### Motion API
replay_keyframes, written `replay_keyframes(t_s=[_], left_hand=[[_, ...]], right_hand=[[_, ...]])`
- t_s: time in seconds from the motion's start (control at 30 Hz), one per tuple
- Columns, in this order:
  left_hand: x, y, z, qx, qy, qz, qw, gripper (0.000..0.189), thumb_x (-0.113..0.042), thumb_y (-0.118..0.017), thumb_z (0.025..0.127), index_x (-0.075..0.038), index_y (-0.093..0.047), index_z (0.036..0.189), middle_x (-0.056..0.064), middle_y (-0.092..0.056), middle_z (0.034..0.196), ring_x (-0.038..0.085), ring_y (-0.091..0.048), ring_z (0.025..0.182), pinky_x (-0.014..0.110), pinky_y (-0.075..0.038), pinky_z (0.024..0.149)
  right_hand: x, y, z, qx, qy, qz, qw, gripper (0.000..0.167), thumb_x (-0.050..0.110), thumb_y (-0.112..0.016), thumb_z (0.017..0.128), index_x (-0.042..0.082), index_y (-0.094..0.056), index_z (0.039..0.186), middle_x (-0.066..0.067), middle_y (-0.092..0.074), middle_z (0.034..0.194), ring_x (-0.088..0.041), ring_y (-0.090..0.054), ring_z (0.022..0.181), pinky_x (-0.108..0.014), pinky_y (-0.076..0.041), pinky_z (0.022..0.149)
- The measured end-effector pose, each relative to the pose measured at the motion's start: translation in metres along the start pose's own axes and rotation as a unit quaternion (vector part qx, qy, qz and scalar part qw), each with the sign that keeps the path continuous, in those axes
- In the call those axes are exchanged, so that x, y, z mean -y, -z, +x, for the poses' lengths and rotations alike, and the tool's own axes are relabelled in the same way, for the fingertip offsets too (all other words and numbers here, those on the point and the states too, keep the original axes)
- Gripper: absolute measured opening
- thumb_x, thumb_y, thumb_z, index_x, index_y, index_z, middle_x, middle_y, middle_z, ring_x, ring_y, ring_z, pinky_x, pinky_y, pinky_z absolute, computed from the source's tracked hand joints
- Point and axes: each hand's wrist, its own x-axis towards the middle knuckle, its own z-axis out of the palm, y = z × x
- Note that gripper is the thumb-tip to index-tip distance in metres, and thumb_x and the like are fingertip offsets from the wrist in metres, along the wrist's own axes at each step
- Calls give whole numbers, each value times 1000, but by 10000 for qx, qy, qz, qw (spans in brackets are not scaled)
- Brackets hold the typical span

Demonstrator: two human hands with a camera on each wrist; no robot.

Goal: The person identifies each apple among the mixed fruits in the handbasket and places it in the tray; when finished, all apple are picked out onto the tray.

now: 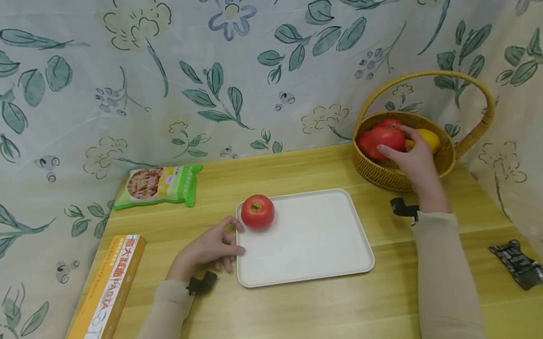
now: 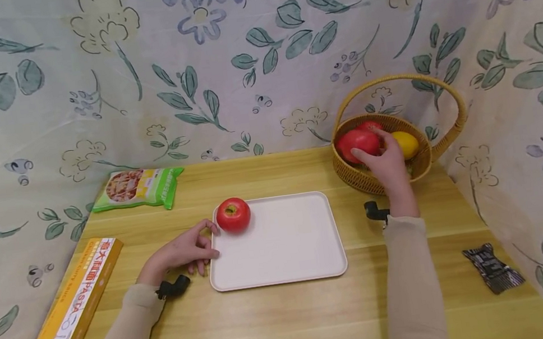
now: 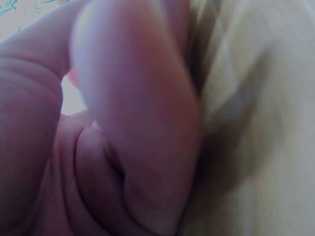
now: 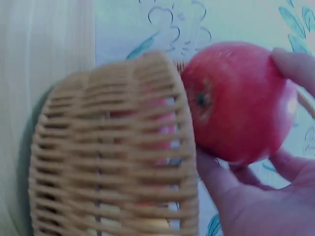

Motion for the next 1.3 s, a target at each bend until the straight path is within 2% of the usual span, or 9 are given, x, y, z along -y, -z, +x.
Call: replay_keyframes(t_s=[0.13,0.2,0.4,0.67,0.8,1.0,1.3], left_hand=[[1,1,0,12,-32,4,10000,54,-24,-79,97,-15,-42,135,5,-68,74,17,-67,51,24,-47,44],[1,1,0,2,-27,-5,10000,54,-24,-79,96,-15,-42,135,6,-68,74,17,-67,51,24,-47,44],[1,0,0,-19,18,-13,10000,55,-24,-80,96,-17,-43,135,5,-68,75,16,-67,51,24,-47,44],[2,1,1,-27,12,-10,10000,55,-25,-80,95,-17,-43,135,5,-69,75,17,-67,51,24,-47,44],[2,2,1,-6,-34,7,10000,55,-25,-80,96,-16,-43,135,6,-69,74,17,-67,51,24,-47,45],[3,2,2,6,-89,31,10000,54,-24,-80,96,-15,-43,135,6,-69,74,17,-68,51,24,-47,44],[4,2,3,31,-111,27,9999,55,-25,-80,96,-15,-42,135,5,-69,74,17,-68,51,23,-47,44]], right_hand=[[7,-10,-5,197,214,349,9990,81,37,-79,96,31,-34,164,-10,-29,171,-28,-41,150,-43,-42,124],[10,-16,-7,294,397,487,9976,78,31,-79,97,31,-35,162,-11,-29,171,-30,-40,152,-49,-38,127],[20,-38,-16,698,951,776,9900,78,13,-79,96,28,-34,158,-13,-32,169,-32,-39,152,-50,-34,129],[28,-63,-28,1320,1197,801,9807,77,9,-80,94,26,-33,151,-12,-37,167,-33,-41,152,-53,-38,127],[27,-74,-30,1722,1369,789,9723,77,4,-81,92,24,-33,148,-11,-35,167,-35,-37,156,-55,-38,126],[21,-91,-34,2344,1609,758,9557,81,-5,-81,87,15,-34,149,-11,-38,163,-34,-38,154,-48,-40,126],[8,-116,-44,3036,1571,508,9384,82,-6,-84,83,8,-35,148,-14,-40,163,-41,-38,154,-64,-34,126]])
